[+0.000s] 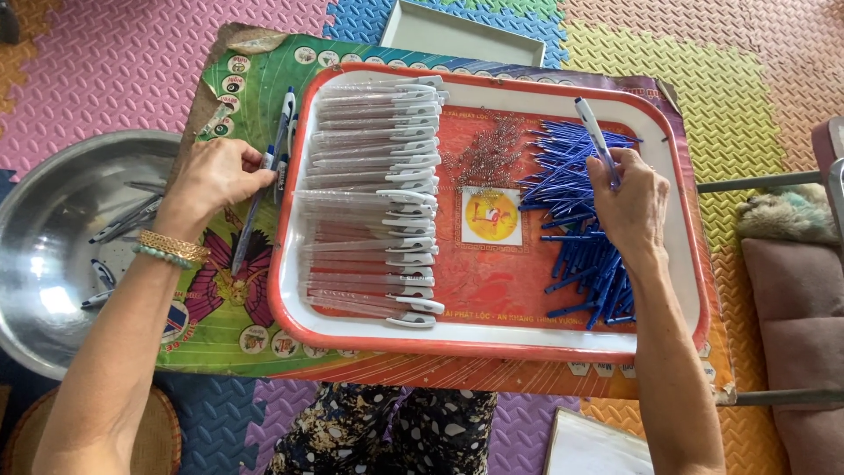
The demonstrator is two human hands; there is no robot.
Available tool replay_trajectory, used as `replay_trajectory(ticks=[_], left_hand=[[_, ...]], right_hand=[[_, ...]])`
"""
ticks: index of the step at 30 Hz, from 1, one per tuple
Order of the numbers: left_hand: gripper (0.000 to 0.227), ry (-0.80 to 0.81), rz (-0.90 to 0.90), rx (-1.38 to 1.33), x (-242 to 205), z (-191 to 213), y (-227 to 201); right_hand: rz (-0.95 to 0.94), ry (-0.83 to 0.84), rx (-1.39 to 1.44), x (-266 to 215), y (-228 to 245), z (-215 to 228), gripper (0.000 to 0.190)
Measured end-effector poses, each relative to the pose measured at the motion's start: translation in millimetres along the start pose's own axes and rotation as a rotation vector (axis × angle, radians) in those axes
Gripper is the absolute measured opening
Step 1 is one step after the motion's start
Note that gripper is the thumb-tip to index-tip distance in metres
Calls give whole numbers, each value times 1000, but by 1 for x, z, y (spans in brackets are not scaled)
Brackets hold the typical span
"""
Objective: The person assembles pens by placing caps onto the pen bodies one by one and arranging them on a tray.
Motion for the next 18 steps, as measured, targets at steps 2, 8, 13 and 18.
replay_trajectory(ticks=[2, 8, 13, 18], left_hand=[[45, 5, 1, 3, -9, 9, -9], [22, -24, 101, -300, -68, 105, -98], [36, -139, -34, -1244, -74, 113, -161], [48, 161, -290, -1519, -66, 36, -231]], right_hand=[[9, 1, -6, -3, 5, 2, 34], [-93, 68, 307, -13, 39, 15, 65], [-225, 294, 878, -24, 70, 10, 49], [-198, 455, 1067, -47, 119, -14, 24]])
Point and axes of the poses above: each hand's wrist, its own x-axis towards the middle knuckle, its own z-axis out of the back of the hand, y = z × x, the point moved 4 cm from there along x, towards the middle knuckle, and after that the axes turned 12 degrees about -z, right-handed, at the moved point
